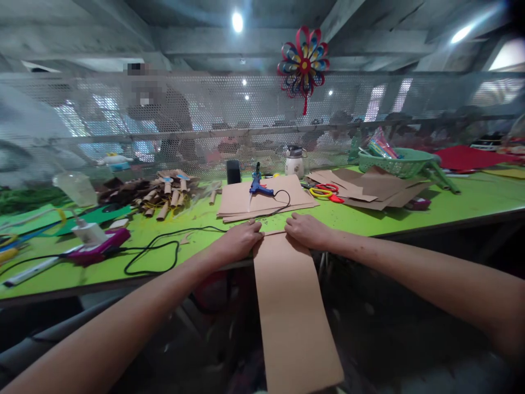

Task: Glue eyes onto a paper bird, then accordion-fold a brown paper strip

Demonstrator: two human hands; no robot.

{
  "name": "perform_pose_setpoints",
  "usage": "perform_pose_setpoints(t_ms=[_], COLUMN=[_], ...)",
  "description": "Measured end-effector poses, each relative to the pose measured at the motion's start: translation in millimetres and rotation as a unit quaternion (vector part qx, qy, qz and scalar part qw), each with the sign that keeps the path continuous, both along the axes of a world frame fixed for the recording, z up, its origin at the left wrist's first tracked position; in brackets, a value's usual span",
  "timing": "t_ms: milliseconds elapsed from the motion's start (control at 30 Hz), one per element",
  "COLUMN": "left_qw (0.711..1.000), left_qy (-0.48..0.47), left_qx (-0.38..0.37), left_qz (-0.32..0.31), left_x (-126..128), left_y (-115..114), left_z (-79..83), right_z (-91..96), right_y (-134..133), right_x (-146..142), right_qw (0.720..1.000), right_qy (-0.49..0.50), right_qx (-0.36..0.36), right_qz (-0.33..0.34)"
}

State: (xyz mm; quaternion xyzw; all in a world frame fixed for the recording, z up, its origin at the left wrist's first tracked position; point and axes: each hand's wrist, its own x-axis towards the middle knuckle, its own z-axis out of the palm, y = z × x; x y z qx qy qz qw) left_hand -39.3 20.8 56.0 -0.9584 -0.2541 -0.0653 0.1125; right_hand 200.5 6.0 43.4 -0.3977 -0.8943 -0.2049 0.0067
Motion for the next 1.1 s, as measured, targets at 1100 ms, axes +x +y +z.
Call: perform_pose_setpoints(t_ms=[1100], left_qw=[0.899], left_qy=[-0.230], left_qx=[-0.364], left_qz=[0.083], left_x=[29], left_y=[28], left_z=[-3.7], right_z=[-4.1], right_y=[17], right_x=[14], right_qw=[0.861], right_qy=[0.468], right_qx=[-0.200], right_qz=[0.021])
